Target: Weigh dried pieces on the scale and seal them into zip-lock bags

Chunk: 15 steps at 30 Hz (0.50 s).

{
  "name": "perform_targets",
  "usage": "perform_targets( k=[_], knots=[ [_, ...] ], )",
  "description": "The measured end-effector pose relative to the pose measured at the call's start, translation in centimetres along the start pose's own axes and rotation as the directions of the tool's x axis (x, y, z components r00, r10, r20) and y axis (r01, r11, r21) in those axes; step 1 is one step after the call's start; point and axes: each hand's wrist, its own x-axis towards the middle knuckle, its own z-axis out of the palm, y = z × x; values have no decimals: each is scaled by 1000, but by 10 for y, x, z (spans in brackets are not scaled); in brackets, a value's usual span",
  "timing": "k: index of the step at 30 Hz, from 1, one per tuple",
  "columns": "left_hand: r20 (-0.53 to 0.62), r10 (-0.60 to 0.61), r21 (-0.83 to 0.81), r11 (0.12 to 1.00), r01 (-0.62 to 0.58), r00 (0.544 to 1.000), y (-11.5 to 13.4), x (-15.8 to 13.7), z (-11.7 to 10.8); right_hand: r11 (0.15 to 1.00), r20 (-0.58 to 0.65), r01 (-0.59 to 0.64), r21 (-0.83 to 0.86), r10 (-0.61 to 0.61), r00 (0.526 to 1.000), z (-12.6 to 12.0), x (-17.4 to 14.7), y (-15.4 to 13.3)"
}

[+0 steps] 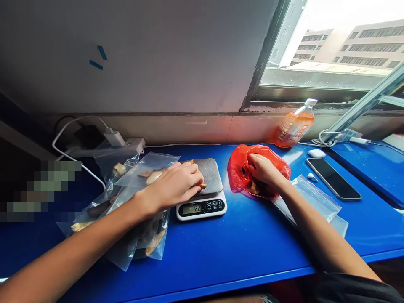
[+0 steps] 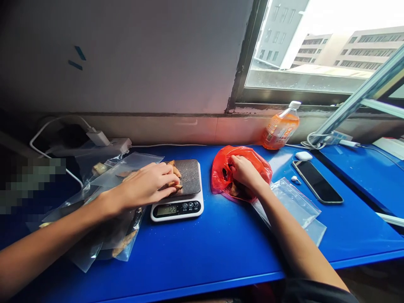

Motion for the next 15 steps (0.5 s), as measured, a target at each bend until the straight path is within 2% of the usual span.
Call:
perform_targets(
  k=[2,4,7,10,12,13,15],
  knots=[
    [-69,-44,-96,995,37,997,1,-5,-7,1000,-12,4,3,-4,1000,-2,-1,2],
    [-165,-147,-249,963,103,975,1,-11,-18,999,-35,17,35,-16,999,-3,-3,6],
    [-245,-393,-557,805,203,886,-6,-21,-30,989,-76,24,145,-13,997,-4,-4,12],
    [-209,-611,-812,543,213,763,-23,-31,-27,946,-123,-16,323,59,991,-9,-4,18],
    [-142,-694,-900,387,199,706,-38,-38,-19,885,-152,-49,463,134,979,-15,-5,21],
    [-99,-707,-922,329,202,700,-46,-41,-16,853,-148,-61,518,159,976,-18,-5,22],
    [-35,-685,-935,280,219,728,-56,-44,-13,833,-91,-82,547,156,984,-26,-7,25]
  ],
)
